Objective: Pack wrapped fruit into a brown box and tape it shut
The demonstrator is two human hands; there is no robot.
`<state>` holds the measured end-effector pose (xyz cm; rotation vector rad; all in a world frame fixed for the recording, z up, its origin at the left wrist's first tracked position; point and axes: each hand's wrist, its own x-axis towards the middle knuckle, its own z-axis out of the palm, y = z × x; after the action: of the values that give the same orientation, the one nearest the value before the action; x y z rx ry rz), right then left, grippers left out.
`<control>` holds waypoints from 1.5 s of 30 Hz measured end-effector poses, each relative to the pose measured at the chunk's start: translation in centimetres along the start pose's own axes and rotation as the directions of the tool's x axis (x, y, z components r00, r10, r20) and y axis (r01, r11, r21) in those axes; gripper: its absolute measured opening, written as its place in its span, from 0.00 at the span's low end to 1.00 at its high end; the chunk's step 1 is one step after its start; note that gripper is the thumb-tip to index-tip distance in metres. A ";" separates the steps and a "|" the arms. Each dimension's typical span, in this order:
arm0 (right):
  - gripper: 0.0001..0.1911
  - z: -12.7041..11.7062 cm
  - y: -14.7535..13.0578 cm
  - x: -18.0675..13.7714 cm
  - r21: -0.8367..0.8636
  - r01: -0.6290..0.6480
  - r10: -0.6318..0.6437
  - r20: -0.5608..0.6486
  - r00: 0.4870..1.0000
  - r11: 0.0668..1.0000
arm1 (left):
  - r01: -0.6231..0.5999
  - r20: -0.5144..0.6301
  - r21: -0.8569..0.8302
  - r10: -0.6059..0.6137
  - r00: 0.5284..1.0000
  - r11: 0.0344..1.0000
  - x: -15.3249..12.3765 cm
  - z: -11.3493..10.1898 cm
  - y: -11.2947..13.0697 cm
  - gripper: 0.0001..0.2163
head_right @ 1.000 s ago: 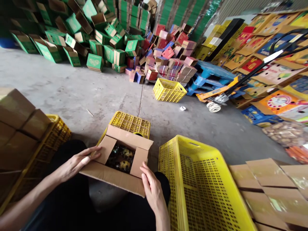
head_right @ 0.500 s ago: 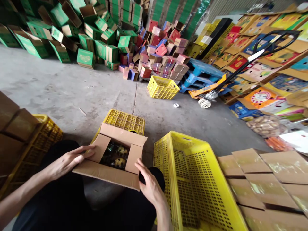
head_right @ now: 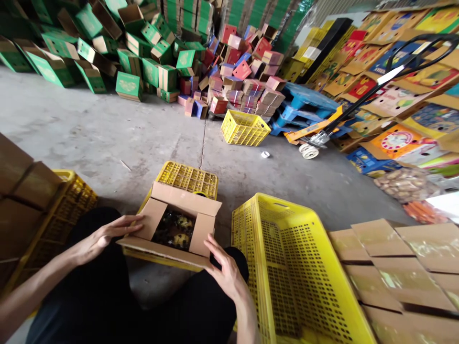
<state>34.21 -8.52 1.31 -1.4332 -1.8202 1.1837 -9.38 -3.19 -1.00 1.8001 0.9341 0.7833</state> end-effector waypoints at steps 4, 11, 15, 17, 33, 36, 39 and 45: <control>0.25 -0.1 0.2 0.1 0.007 -0.037 0.037 0.020 0.999 0.999 | 0.020 0.074 -0.124 -0.011 0.997 0.992 0.1 0.0 -0.1 0.42; 0.25 0.1 1.0 0.3 -0.036 -0.044 0.045 0.018 0.999 0.998 | 0.026 0.106 -0.146 -0.011 0.994 0.989 0.0 0.2 -0.6 0.32; 0.24 0.2 1.1 0.4 -0.045 -0.054 0.054 0.000 0.999 0.998 | 0.031 0.067 0.040 -0.034 0.997 0.999 0.4 0.5 -1.2 0.19; 0.23 0.3 1.0 0.5 -0.047 -0.055 0.055 -0.013 0.998 0.997 | 0.002 0.029 0.120 -0.005 1.000 0.993 0.5 0.6 -1.6 0.16; 0.21 0.6 0.6 -0.1 -0.043 -0.034 0.032 -0.041 0.999 0.999 | -0.037 -0.026 0.218 0.044 0.999 0.975 0.0 1.6 -2.5 0.14; 0.21 0.7 0.1 -0.3 -0.091 -0.018 0.013 -0.050 0.999 0.996 | -0.065 -0.019 0.273 0.073 0.997 0.960 -0.2 1.5 -2.7 0.15; 0.21 0.8 -0.7 -0.4 -0.179 0.014 -0.026 -0.066 0.997 0.984 | -0.118 0.010 0.313 0.121 0.993 0.942 -0.3 1.2 -2.8 0.16; 0.23 1.0 -2.8 -0.4 -0.374 0.085 -0.120 -0.070 0.990 0.923 | -0.156 0.024 0.430 0.162 0.987 0.889 -0.2 0.7 -2.9 0.19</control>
<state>32.20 -9.34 3.32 -1.5398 -2.1040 0.7326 -9.66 -2.86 -3.95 2.2842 1.0370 0.7272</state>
